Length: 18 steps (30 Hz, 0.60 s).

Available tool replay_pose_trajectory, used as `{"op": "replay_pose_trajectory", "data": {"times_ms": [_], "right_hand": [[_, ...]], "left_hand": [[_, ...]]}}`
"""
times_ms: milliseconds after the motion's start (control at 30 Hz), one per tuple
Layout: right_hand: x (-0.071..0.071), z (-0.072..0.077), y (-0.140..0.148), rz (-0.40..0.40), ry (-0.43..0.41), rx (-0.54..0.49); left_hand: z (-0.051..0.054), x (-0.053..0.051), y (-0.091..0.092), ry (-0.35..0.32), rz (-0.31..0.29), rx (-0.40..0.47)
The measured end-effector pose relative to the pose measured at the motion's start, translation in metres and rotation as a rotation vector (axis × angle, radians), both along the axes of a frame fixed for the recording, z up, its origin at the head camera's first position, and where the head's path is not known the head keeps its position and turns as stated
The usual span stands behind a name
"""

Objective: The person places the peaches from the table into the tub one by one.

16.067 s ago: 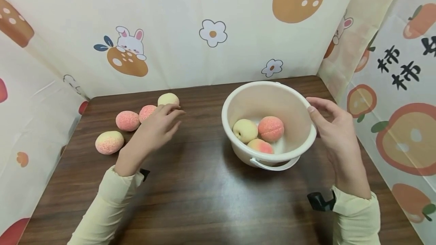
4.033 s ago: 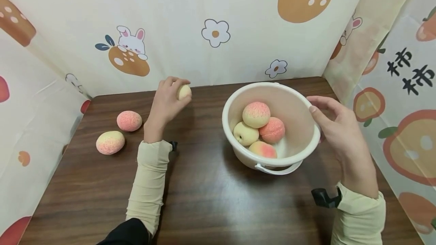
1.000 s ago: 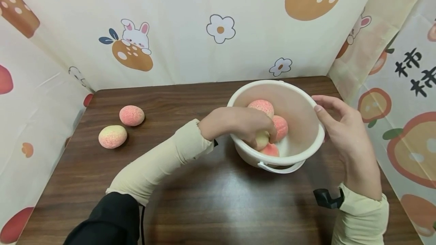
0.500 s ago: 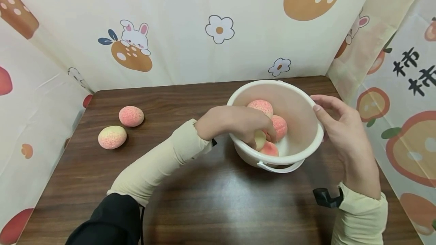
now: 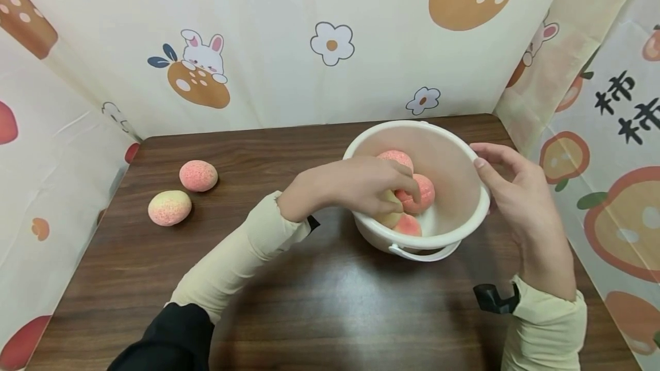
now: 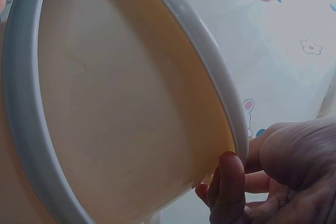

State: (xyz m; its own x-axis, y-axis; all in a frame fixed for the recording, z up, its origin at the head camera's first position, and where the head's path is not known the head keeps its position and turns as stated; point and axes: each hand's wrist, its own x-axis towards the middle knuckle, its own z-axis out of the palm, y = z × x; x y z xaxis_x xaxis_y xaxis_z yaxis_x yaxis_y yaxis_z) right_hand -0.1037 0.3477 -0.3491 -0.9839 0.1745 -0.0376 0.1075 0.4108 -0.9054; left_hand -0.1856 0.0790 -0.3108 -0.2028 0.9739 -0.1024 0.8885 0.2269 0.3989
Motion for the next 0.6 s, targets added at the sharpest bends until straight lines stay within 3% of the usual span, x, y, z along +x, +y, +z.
{"op": "replay_pose_trajectory", "data": {"times_ms": [133,233,400,500,600], "right_hand": [[0.0,0.0,0.0,0.0,-0.003,0.028],[0.0,0.0,0.0,0.0,-0.012,0.045],[0.0,0.0,0.0,0.001,-0.016,0.053],[0.001,0.0,0.0,0.0,-0.015,0.051],[0.001,0.0,0.0,-0.003,-0.013,0.038]], "left_hand": [[-0.003,0.002,-0.009,0.183,0.056,0.111],[-0.007,0.004,-0.019,0.269,0.104,0.246],[-0.014,0.007,-0.039,0.233,0.182,0.458],[-0.016,0.009,-0.049,0.211,0.228,0.516],[-0.017,0.01,-0.058,0.246,0.281,0.54]]}}
